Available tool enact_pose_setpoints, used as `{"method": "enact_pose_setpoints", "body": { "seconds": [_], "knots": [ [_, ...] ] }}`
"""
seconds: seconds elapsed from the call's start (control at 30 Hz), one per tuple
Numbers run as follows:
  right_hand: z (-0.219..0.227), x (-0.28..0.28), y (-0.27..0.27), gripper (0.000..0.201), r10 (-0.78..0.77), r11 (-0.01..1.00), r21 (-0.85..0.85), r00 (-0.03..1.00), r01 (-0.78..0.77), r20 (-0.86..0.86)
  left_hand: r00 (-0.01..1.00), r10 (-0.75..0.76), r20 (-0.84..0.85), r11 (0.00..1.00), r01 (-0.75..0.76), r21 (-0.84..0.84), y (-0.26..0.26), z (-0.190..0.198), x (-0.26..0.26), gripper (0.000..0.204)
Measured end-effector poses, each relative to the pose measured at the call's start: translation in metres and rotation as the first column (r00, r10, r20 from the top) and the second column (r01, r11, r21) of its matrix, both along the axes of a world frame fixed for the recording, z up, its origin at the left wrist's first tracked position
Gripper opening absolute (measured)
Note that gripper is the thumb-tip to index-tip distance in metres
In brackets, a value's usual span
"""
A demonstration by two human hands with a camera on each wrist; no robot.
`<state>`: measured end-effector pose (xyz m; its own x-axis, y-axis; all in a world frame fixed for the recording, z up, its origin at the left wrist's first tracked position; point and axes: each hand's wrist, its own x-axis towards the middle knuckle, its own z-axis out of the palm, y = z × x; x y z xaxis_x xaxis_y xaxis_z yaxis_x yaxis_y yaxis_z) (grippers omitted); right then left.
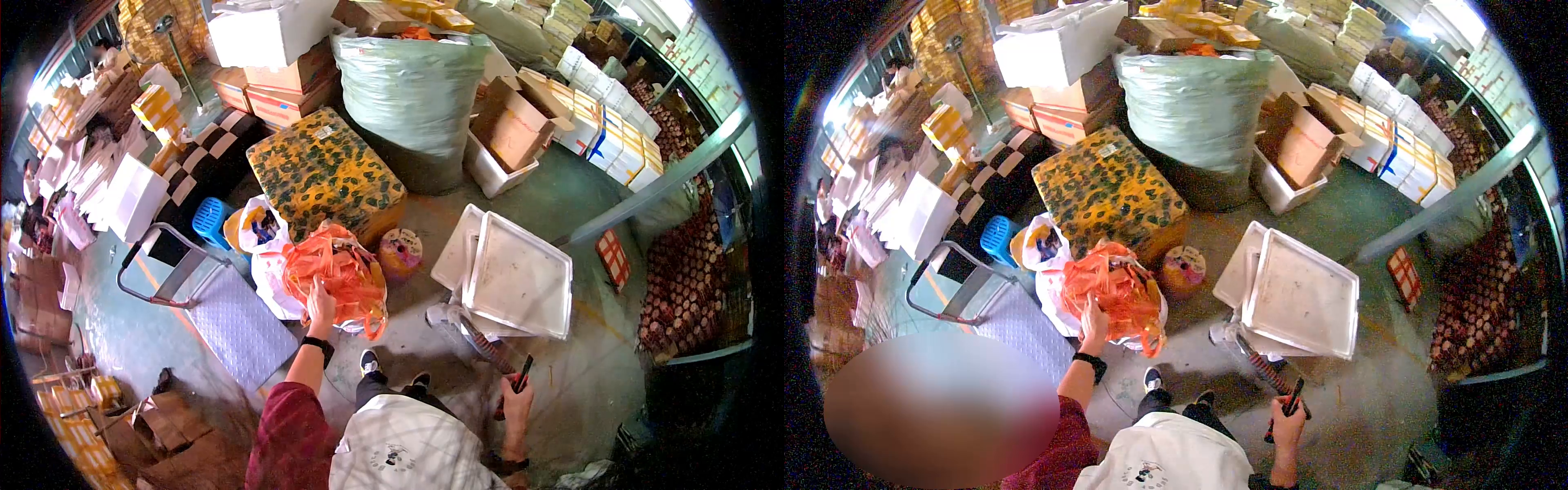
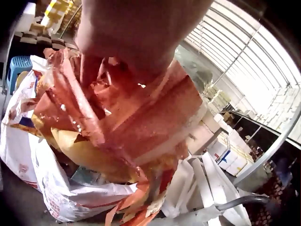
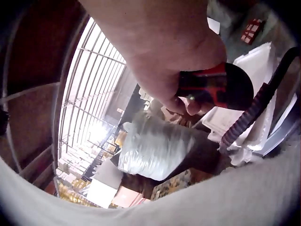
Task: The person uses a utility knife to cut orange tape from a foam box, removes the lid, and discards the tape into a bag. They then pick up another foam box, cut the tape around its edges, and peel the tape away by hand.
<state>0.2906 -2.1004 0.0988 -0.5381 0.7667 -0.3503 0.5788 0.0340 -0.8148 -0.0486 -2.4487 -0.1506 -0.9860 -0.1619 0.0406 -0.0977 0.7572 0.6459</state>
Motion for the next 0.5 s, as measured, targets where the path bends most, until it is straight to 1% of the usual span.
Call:
{"method": "enact_pose_setpoints", "body": {
  "seconds": [0.03,0.07,0.13,0.2,0.23,0.27,0.33,0.37,0.47,0.5],
  "knots": [
    [0.000,0.000,-0.001,0.013,-0.005,1.000,0.009,1.000,0.006,-0.029,0.998,-0.012,-0.059,1.000,0.011,-0.015,0.005,0.017,0.003,0.052],
    [-0.001,0.001,0.000,0.013,-0.019,1.000,0.001,1.000,0.019,-0.021,0.993,-0.025,-0.117,0.999,0.022,-0.032,0.010,0.035,0.007,0.049],
    [-0.001,0.003,0.002,0.014,-0.044,0.999,-0.016,0.999,0.044,-0.002,0.976,-0.118,-0.185,0.992,0.109,-0.059,0.008,0.044,0.007,0.041],
    [-0.004,0.005,0.003,0.015,-0.049,0.999,-0.014,0.999,0.049,-0.008,0.940,-0.272,-0.204,0.962,0.260,-0.080,-0.006,0.036,0.002,0.034],
    [-0.003,0.005,0.002,0.016,-0.051,0.999,-0.014,0.999,0.051,-0.010,0.949,-0.245,-0.197,0.969,0.245,-0.022,-0.008,0.029,-0.001,0.021],
    [0.000,0.005,0.001,0.016,-0.049,0.999,-0.008,0.999,0.049,0.006,0.960,-0.233,-0.155,0.972,0.226,-0.061,-0.009,0.023,-0.003,0.020],
    [0.011,0.000,-0.002,0.016,-0.045,0.999,0.006,0.998,0.045,0.037,0.977,-0.202,-0.074,0.972,0.191,-0.141,-0.008,0.026,-0.006,0.019],
    [0.010,0.001,-0.002,0.016,-0.053,0.999,0.007,0.998,0.053,0.036,0.985,-0.169,0.045,0.980,0.172,-0.095,-0.005,0.027,-0.009,0.027],
    [0.005,0.005,0.002,0.016,-0.072,0.997,0.008,0.997,0.072,0.029,0.983,-0.095,0.160,0.980,0.121,-0.160,0.010,0.045,-0.006,0.044],
    [0.003,0.007,0.003,0.016,-0.075,0.997,0.006,0.997,0.075,0.025,0.974,-0.103,0.199,0.982,0.131,-0.132,0.010,0.047,-0.007,0.059]
  ]
}}
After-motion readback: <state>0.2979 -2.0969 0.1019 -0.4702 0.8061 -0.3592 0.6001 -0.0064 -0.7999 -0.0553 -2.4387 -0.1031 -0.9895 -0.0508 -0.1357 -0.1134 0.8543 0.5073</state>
